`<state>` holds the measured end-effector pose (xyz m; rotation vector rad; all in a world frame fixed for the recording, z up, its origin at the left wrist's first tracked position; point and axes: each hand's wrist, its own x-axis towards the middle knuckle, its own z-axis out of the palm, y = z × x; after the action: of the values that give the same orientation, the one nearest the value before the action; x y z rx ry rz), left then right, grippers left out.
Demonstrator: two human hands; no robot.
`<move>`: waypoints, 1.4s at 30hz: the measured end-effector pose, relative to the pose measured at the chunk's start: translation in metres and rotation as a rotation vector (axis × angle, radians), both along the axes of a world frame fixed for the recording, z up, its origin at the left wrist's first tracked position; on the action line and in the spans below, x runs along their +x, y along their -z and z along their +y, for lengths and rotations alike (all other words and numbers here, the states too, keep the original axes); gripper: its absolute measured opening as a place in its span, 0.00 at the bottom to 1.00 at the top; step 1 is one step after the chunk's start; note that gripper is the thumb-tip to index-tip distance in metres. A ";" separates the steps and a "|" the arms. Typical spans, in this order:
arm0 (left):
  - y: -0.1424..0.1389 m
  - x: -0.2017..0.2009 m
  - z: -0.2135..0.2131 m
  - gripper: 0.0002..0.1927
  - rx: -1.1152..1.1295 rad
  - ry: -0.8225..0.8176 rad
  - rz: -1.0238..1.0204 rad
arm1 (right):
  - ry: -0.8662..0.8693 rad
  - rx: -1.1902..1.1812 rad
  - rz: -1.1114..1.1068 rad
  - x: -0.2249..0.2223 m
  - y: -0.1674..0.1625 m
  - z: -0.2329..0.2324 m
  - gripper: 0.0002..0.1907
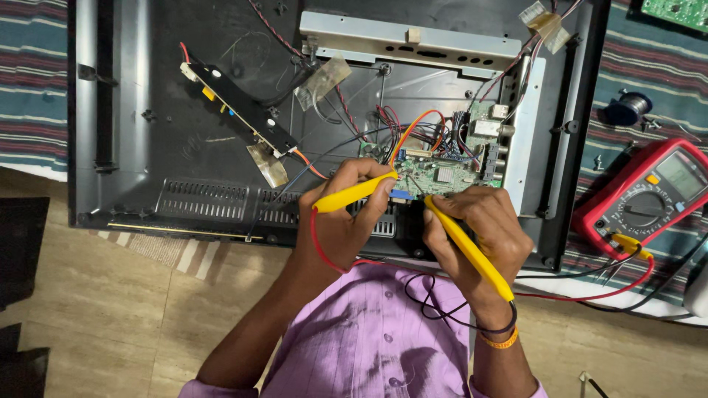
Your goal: The person uses a soldering iron to work on a circuit board inside an open TV chassis, then uses a magnifying glass to inspect the soldered area. They subsequently use a multimeter to test points on the board and continue soldering.
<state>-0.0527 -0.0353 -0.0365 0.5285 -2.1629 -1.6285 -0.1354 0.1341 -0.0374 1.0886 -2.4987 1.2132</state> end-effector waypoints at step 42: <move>0.002 -0.001 0.001 0.08 -0.016 -0.020 0.005 | 0.010 -0.001 -0.012 0.000 0.001 0.001 0.07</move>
<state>-0.0538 -0.0339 -0.0382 0.5393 -2.1582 -1.5993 -0.1357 0.1356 -0.0383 1.0710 -2.5088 1.2217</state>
